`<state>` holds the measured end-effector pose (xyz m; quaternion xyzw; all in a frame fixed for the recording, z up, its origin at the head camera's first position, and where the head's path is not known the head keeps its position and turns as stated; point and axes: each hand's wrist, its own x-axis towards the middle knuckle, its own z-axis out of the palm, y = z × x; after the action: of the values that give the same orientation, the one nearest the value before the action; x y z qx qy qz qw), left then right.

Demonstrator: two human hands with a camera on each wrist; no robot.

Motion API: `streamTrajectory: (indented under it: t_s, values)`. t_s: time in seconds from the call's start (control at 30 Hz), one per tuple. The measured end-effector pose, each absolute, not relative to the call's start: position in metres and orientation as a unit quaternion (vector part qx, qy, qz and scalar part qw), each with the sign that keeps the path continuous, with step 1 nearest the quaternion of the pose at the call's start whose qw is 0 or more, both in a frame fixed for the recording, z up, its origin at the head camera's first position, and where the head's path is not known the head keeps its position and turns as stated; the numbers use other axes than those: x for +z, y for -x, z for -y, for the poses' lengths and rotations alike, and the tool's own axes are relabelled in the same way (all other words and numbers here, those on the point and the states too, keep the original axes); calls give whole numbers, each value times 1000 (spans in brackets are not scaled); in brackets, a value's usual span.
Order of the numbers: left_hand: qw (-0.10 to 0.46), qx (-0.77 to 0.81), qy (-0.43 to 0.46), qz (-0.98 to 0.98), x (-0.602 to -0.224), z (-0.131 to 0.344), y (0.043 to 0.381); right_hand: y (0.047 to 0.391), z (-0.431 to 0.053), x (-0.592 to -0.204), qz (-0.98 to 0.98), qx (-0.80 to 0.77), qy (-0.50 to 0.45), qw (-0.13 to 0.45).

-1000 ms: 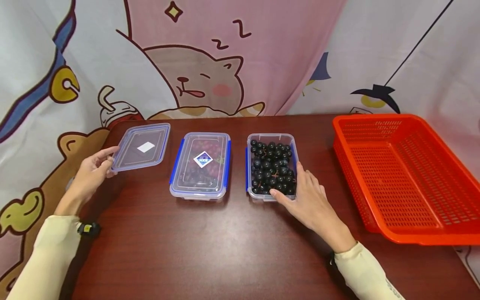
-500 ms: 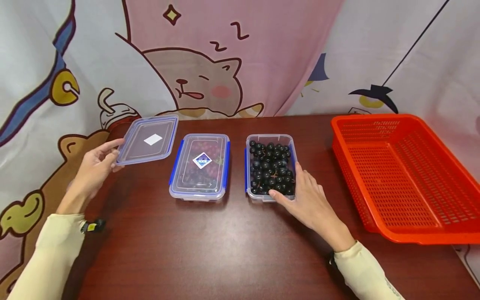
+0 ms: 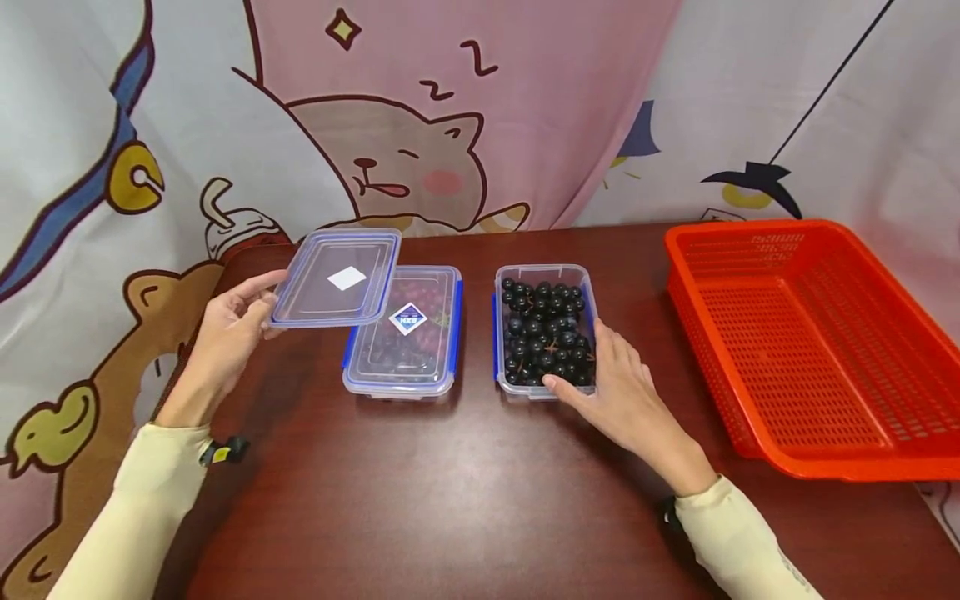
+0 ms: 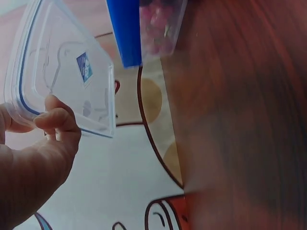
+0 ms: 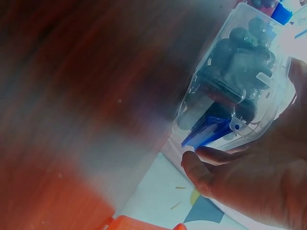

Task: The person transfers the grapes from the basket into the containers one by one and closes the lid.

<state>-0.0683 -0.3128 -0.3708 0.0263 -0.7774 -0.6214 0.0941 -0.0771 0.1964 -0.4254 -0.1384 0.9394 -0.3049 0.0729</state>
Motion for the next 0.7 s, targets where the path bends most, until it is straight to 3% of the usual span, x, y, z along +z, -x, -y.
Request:
streamTrajectory:
  t_s: [0.47, 0.7]
  values:
    - [98, -642, -7, 760, -373, 265, 69, 79, -195, -423, -937, -311, 155, 46]
    - [84, -645, -2, 759, -374, 246, 68, 79, -191, -424, -929, -330, 167, 5]
